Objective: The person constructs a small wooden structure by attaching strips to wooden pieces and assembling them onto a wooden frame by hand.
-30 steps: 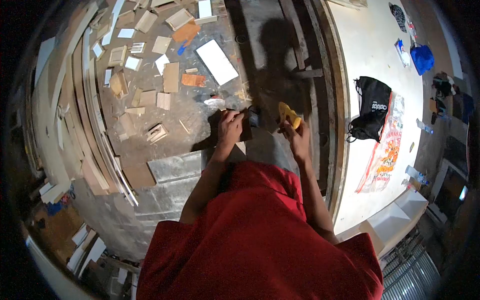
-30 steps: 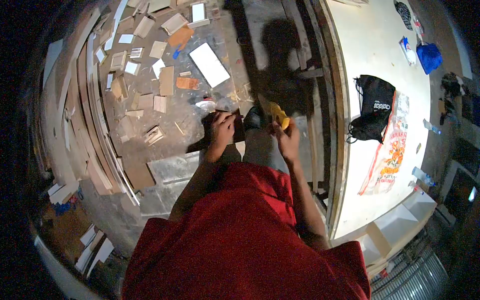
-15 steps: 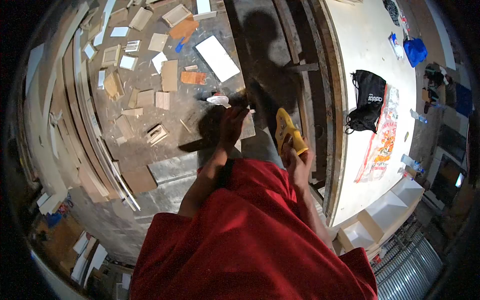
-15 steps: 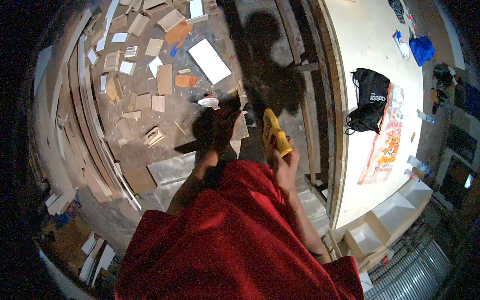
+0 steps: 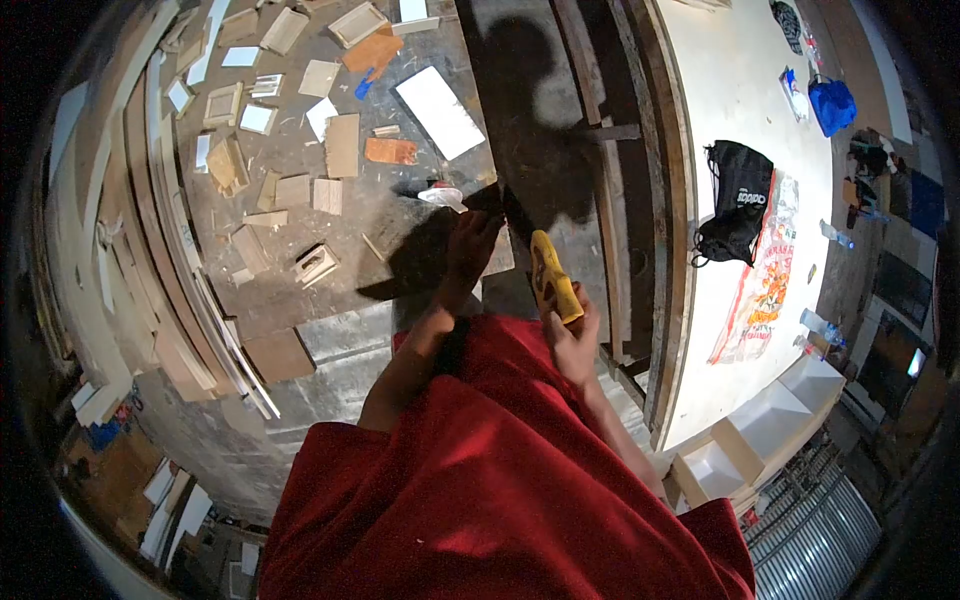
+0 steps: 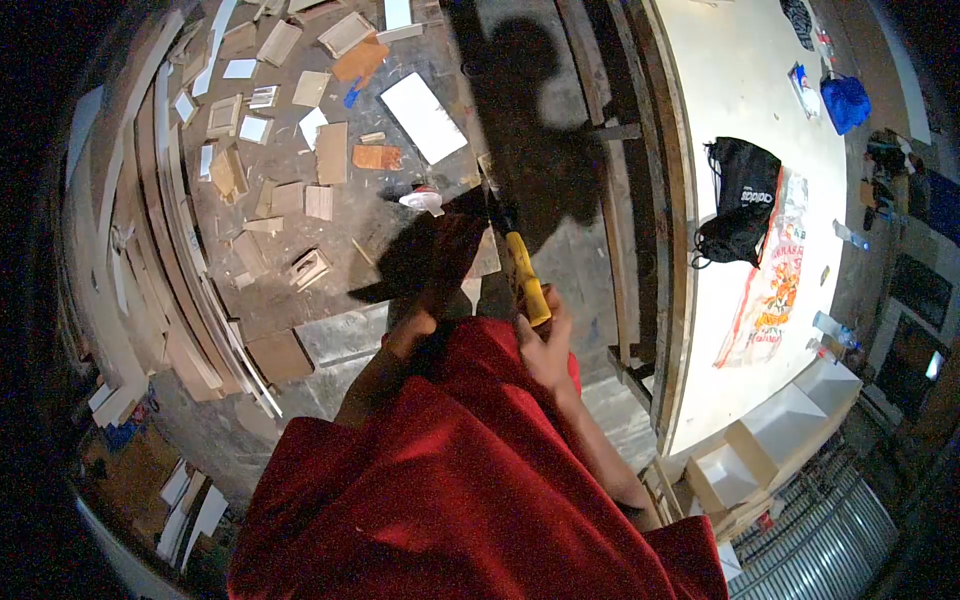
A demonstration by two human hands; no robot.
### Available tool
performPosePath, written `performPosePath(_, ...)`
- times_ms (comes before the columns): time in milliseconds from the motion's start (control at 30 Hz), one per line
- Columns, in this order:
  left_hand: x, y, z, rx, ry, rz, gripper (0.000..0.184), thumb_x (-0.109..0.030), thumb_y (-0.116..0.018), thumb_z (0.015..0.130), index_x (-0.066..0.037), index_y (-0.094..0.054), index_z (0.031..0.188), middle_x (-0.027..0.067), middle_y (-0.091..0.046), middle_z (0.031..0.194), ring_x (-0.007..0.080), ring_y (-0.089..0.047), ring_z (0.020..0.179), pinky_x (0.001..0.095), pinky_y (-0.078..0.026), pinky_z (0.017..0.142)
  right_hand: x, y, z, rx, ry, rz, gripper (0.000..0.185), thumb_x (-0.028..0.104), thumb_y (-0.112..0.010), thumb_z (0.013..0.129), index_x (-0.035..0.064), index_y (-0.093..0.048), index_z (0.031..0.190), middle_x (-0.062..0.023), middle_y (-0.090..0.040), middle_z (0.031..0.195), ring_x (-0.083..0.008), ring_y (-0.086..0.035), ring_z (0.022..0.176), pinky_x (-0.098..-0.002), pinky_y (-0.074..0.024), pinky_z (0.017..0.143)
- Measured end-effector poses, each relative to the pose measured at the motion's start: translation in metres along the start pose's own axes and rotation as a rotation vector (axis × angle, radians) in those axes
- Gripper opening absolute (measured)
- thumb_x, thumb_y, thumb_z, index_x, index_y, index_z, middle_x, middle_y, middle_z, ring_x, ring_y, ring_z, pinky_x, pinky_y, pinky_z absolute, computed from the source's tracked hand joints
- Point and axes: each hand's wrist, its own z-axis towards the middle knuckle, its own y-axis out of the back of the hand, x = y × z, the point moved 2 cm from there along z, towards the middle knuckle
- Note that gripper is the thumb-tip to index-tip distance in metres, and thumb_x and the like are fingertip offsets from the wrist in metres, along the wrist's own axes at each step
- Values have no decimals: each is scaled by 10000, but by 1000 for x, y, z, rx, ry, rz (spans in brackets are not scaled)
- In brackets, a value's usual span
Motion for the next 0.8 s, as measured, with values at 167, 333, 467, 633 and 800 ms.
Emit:
performPosePath(167, -10, 22, -1, 3, -20, -75, 390, -2, -617, 774, -91, -628, 1153, 110, -556, 963, 312, -552, 930, 391, -515, 793, 17, -6, 2, -55, 70, 104, 260, -64, -473, 899, 41, -482, 1136, 14, -475, 901, -53, -462, 732, -199, -393, 601)
performPosePath(333, -11, 26, -4, -1, -12, -147, 445, 27, -601, 759, -73, -614, 1193, 116, -558, 994, 312, -548, 955, 385, -514, 827, 17, -4, 3, -32, 47, 8, 243, -63, -473, 884, 42, -488, 1103, 16, -473, 903, -54, -453, 732, -198, -383, 618)
performPosePath(467, -6, 19, -4, -3, 4, -170, 434, 20, -601, 756, -71, -617, 1180, 116, -558, 986, 313, -549, 947, 391, -504, 823, 18, -6, 2, -23, 78, -61, 234, -67, -485, 867, 45, -484, 1072, 16, -467, 898, -55, -446, 726, -198, -375, 631)
performPosePath(633, 0, 5, -4, -15, 9, -147, 422, 12, -603, 751, -73, -621, 1164, 116, -555, 971, 314, -550, 931, 403, -487, 810, 20, -7, 0, -21, 25, -48, 244, -80, -486, 862, 38, -480, 1075, 12, -469, 912, -71, -461, 763, -205, -386, 659)
performPosePath(800, 6, -4, -5, -12, 9, -149, 409, 4, -605, 746, -75, -625, 1147, 115, -552, 957, 316, -551, 916, 414, -471, 798, 20, -6, 5, 13, 121, -155, 215, -59, -507, 880, 20, -495, 1080, 2, -492, 914, -89, -483, 796, -228, -407, 683)
